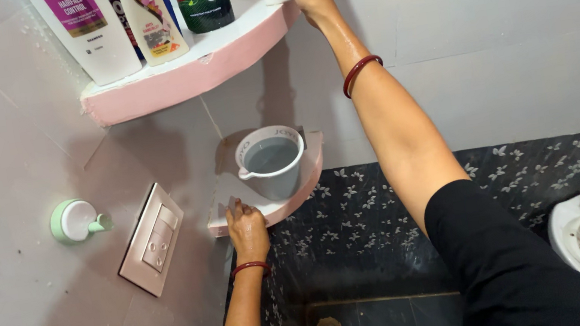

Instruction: The person organizes various toiletries in a bathroom. They pick up bottles of lotion, shampoo, and other items from a white basket on the floor and place them onto a pink wall-mounted shelf. The person also handles toothbrushes, toothpaste, and a plastic cup, arranging them on the shelf and a small wall-mounted holder.

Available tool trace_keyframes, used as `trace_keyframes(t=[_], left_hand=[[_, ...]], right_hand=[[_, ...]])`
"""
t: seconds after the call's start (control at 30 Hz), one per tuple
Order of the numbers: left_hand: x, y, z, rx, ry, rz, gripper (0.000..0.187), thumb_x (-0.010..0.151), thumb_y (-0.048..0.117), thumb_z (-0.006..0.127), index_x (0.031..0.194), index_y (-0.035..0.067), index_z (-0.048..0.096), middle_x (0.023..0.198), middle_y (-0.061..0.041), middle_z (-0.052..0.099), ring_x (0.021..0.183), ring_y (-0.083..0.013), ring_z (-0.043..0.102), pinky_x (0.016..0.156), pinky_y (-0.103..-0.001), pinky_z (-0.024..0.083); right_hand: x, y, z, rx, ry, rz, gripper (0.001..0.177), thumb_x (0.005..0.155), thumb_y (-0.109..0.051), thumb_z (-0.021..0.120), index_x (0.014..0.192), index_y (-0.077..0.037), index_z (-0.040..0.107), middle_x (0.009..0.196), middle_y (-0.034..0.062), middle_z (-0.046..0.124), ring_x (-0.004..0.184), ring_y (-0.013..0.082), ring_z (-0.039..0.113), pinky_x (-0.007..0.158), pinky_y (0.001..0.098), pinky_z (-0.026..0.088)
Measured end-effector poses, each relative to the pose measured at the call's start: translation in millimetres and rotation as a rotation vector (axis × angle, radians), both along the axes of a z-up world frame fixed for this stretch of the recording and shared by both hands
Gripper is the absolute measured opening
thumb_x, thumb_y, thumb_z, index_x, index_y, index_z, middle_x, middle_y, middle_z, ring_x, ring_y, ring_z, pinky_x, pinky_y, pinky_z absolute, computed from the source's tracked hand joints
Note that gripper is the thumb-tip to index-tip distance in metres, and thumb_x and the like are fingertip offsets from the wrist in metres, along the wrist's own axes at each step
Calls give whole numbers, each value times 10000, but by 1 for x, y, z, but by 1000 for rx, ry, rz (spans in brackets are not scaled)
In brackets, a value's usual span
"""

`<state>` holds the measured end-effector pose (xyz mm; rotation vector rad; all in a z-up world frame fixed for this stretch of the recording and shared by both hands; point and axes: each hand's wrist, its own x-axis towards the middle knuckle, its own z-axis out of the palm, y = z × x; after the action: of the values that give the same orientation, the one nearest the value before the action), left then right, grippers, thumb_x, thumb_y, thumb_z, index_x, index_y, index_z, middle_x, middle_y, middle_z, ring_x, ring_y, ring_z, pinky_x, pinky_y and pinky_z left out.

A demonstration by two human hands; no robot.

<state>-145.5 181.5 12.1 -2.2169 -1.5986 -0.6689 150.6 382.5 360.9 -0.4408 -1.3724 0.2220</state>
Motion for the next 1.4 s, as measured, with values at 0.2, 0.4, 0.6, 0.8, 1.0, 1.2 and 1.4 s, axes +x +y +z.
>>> trace_keyframes(t=[0.2, 0.4, 0.6, 0.8, 1.0, 1.2, 1.4], left_hand=[[8, -6, 23, -17, 10, 49, 190, 734, 150, 784, 859, 8, 800, 1096, -249, 726, 1264, -339, 581, 1157, -531, 317], [16, -5, 26, 2, 50, 117, 67, 754, 77, 737, 758, 81, 804, 922, -224, 756, 1172, -330, 654, 1143, -541, 354], [21, -2, 18, 27, 67, 130, 88, 776, 80, 710, 766, 99, 795, 841, -191, 756, 1059, -331, 691, 1080, -516, 417], [15, 16, -6, 34, 12, 89, 108, 797, 71, 680, 733, 97, 763, 742, -164, 729, 868, -320, 718, 841, -436, 532], [11, 31, -27, 148, -22, 48, 83, 772, 82, 699, 710, 93, 754, 685, -164, 706, 730, -324, 720, 706, -417, 573], [2, 44, -46, 167, 8, 66, 61, 786, 111, 715, 759, 93, 766, 763, -165, 722, 714, -329, 725, 657, -420, 589], [-18, 60, -63, 43, 77, 80, 90, 830, 181, 774, 782, 104, 776, 799, -149, 741, 793, -316, 746, 715, -417, 604]], right_hand=[[-3, 9, -4, -62, -209, 38, 214, 1068, -184, 661, 1082, 28, 646, 1000, 46, 712, 907, 127, 649, 850, 299, 574], [-13, 8, -7, 42, -213, -502, 206, 863, -117, 785, 1003, 17, 715, 983, 128, 768, 887, 212, 724, 801, 355, 570], [-9, -73, -40, 184, -11, -599, 86, 949, -98, 739, 939, -16, 715, 923, 105, 707, 812, 226, 692, 752, 352, 560], [41, -172, -233, -164, -556, -603, 274, 871, 42, 588, 1124, -37, 657, 1144, 167, 653, 1104, 379, 606, 960, 473, 505], [146, -281, -438, -768, -1170, -603, 550, 755, -119, 763, 1273, -27, 604, 1464, 299, 407, 1346, 471, 404, 1097, 504, 394], [207, -452, -507, -1629, -1231, -614, 605, 823, -320, 815, 1359, -152, 594, 1508, 251, 381, 1410, 439, 383, 1128, 496, 420], [228, -634, -532, -2003, -1014, -754, 539, 852, -392, 785, 1286, -94, 672, 1415, 225, 570, 1345, 392, 538, 1109, 458, 477]])
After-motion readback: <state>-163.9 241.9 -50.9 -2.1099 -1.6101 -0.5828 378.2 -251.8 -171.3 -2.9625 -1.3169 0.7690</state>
